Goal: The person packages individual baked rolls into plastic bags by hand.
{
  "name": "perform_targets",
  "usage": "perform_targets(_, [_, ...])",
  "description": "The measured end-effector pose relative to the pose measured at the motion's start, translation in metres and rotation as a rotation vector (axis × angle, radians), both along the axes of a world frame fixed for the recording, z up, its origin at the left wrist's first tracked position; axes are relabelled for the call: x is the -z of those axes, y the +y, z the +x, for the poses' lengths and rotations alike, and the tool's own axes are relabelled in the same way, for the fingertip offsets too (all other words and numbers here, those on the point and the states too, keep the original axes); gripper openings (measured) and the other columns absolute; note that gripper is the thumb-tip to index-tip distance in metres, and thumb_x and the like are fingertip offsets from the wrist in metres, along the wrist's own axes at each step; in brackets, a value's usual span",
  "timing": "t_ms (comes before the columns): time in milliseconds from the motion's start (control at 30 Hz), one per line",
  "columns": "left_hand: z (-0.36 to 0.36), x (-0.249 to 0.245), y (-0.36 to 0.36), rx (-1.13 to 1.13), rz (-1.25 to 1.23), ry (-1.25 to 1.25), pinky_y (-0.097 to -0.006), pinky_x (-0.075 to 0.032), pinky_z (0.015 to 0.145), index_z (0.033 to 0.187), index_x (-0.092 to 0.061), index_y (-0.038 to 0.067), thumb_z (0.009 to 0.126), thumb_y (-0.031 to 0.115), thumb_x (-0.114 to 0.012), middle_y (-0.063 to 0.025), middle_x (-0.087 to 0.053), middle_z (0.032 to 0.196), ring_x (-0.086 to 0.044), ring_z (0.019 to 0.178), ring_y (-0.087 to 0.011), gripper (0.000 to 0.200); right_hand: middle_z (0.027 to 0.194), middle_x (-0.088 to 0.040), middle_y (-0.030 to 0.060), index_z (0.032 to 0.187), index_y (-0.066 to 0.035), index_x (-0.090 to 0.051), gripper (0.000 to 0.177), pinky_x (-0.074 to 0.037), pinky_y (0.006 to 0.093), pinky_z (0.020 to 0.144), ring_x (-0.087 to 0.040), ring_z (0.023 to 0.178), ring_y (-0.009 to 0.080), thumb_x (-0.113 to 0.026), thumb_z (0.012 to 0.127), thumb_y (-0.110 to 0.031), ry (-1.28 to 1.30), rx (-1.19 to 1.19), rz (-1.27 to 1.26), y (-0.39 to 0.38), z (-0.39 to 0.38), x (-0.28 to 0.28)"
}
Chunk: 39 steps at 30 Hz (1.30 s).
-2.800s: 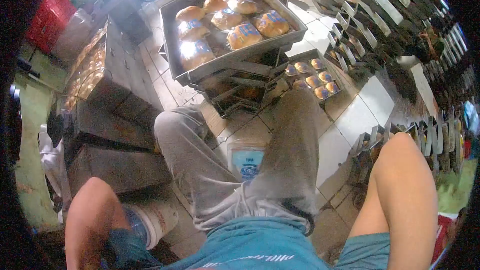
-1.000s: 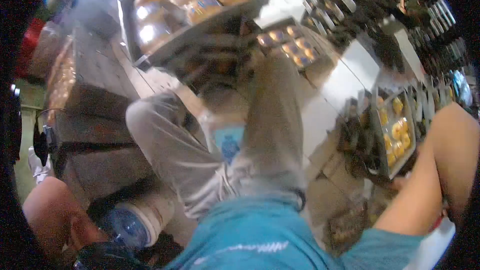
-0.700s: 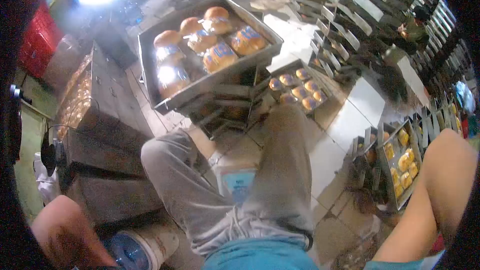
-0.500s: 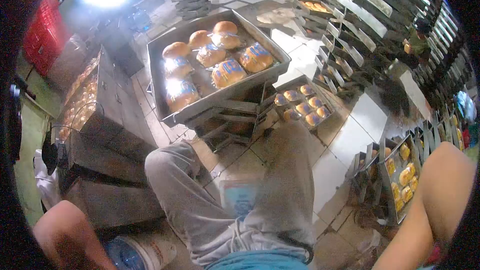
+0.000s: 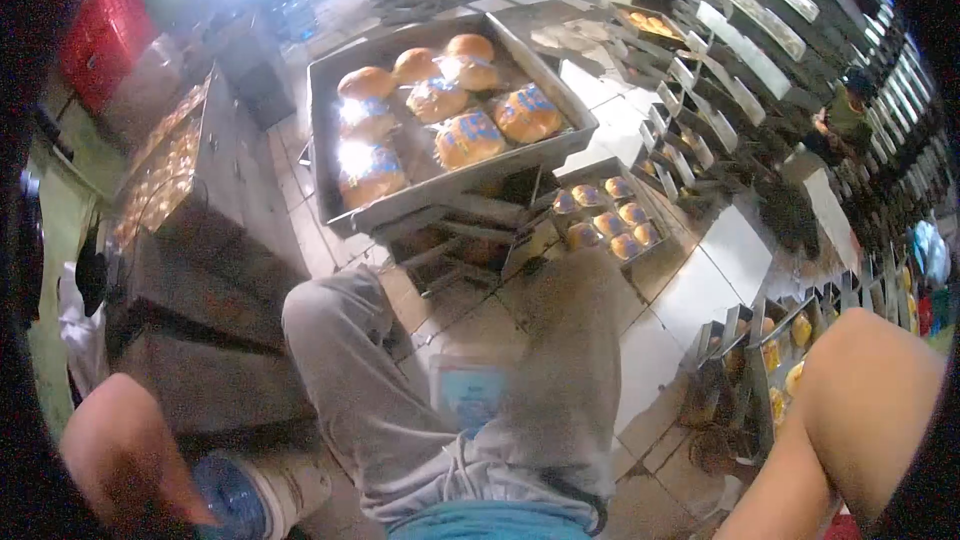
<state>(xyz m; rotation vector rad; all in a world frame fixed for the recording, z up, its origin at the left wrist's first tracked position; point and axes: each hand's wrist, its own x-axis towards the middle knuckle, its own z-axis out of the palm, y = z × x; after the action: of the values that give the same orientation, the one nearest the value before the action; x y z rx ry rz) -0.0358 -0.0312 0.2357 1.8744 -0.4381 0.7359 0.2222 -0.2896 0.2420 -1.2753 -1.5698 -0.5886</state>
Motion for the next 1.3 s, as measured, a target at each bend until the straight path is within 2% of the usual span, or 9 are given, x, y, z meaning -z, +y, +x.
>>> perform_targets(300, [-0.054, -0.070, 0.023, -0.104, 0.036, -0.353, -0.0512, -0.050, 0.094, 0.128, -0.063, 0.003, 0.110, 0.051, -0.042, -0.0222, -0.065, 0.124, -0.063, 0.112, -0.0376, 0.056, 0.105, -0.066, 0.0151, 0.103, -0.010, -0.063, 0.046, -0.053, 0.0468, 0.078, -0.059, 0.091, 0.0315, -0.045, 0.104, -0.052, -0.065, 0.009, 0.123, 0.011, -0.003, -0.009])
perform_targets(500, [-0.062, -0.077, 0.014, 0.022, -0.180, -0.545, -0.0515, -0.051, 0.094, 0.129, -0.063, 0.002, 0.110, 0.052, -0.041, -0.0232, -0.065, 0.124, -0.064, 0.112, -0.0382, 0.057, 0.103, -0.067, 0.0154, 0.101, -0.009, -0.063, 0.047, -0.053, 0.0466, 0.077, -0.060, 0.089, 0.0314, -0.045, 0.105, -0.052, -0.113, 0.135, 0.476, 0.026, -0.015, -0.023])
perform_targets(533, [-0.060, -0.069, 0.009, 0.044, -0.225, -0.550, -0.0516, -0.051, 0.094, 0.129, -0.063, 0.002, 0.110, 0.052, -0.041, -0.0233, -0.065, 0.124, -0.064, 0.112, -0.0384, 0.057, 0.102, -0.068, 0.0154, 0.101, -0.009, -0.063, 0.047, -0.053, 0.0466, 0.077, -0.060, 0.089, 0.0314, -0.045, 0.105, -0.052, -0.064, 0.124, 0.429, 0.042, -0.013, -0.010])
perform_targets(567, [-0.045, -0.068, -0.001, -0.074, -0.263, -0.305, -0.0519, -0.055, 0.088, 0.120, -0.066, 0.001, 0.111, 0.052, -0.039, -0.0257, -0.069, 0.114, -0.069, 0.105, -0.0408, 0.059, 0.102, -0.068, 0.0154, 0.101, -0.009, -0.064, 0.047, -0.053, 0.0465, 0.077, -0.060, 0.089, 0.0314, -0.045, 0.105, -0.052, 0.011, 0.095, 0.337, 0.064, -0.010, 0.011])
perform_targets(633, [-0.029, -0.050, -0.005, -0.079, -0.312, -0.140, -0.0516, -0.055, 0.088, 0.120, -0.066, 0.001, 0.111, 0.052, -0.039, -0.0256, -0.069, 0.114, -0.069, 0.105, -0.0406, 0.059, 0.103, -0.068, 0.0174, 0.105, -0.003, -0.068, 0.052, -0.052, 0.0472, 0.082, -0.066, 0.094, 0.0332, -0.038, 0.110, -0.046, 0.175, -0.020, 0.052, 0.115, 0.002, 0.076])
perform_targets(733, [-0.010, -0.023, -0.012, -0.075, -0.369, -0.030, -0.0513, -0.055, 0.087, 0.120, -0.066, 0.001, 0.111, 0.052, -0.040, -0.0255, -0.069, 0.113, -0.068, 0.104, -0.0404, 0.058, 0.107, -0.069, 0.0193, 0.107, -0.004, -0.070, 0.035, -0.051, 0.0457, 0.090, -0.067, 0.100, 0.0344, -0.050, 0.107, -0.032, 0.567, 0.033, -0.361, 0.126, -0.010, 0.173])
perform_targets(800, [0.000, -0.007, -0.017, -0.065, -0.377, 0.015, -0.0511, -0.055, 0.087, 0.120, -0.066, 0.001, 0.111, 0.052, -0.040, -0.0254, -0.069, 0.113, -0.068, 0.104, -0.0402, 0.058, 0.102, -0.067, 0.0193, 0.103, -0.001, -0.070, 0.040, -0.051, 0.0452, 0.091, -0.065, 0.099, 0.0352, -0.050, 0.108, -0.035, 0.570, 0.163, -0.632, 0.109, -0.010, 0.272])
perform_targets(1033, [0.024, 0.012, -0.026, -0.050, -0.416, 0.079, -0.0503, -0.055, 0.086, 0.121, -0.066, 0.001, 0.111, 0.051, -0.040, -0.0251, -0.069, 0.112, -0.068, 0.102, -0.0395, 0.057, 0.104, -0.067, 0.0226, 0.110, 0.000, -0.072, 0.037, -0.048, 0.0490, 0.096, -0.061, 0.106, 0.0429, -0.057, 0.104, -0.033, 0.402, -0.005, -0.959, 0.121, -0.016, 0.247])
perform_targets(1300, [0.041, 0.020, -0.027, -0.009, -0.452, 0.083, -0.0494, -0.055, 0.086, 0.121, -0.066, 0.002, 0.110, 0.050, -0.041, -0.0247, -0.068, 0.111, -0.067, 0.101, -0.0388, 0.056, 0.114, -0.069, 0.0248, 0.111, 0.002, -0.072, 0.037, -0.049, 0.0497, 0.097, -0.062, 0.110, 0.0433, -0.056, 0.104, -0.031, 0.567, 0.079, -1.022, 0.118, -0.017, 0.258])
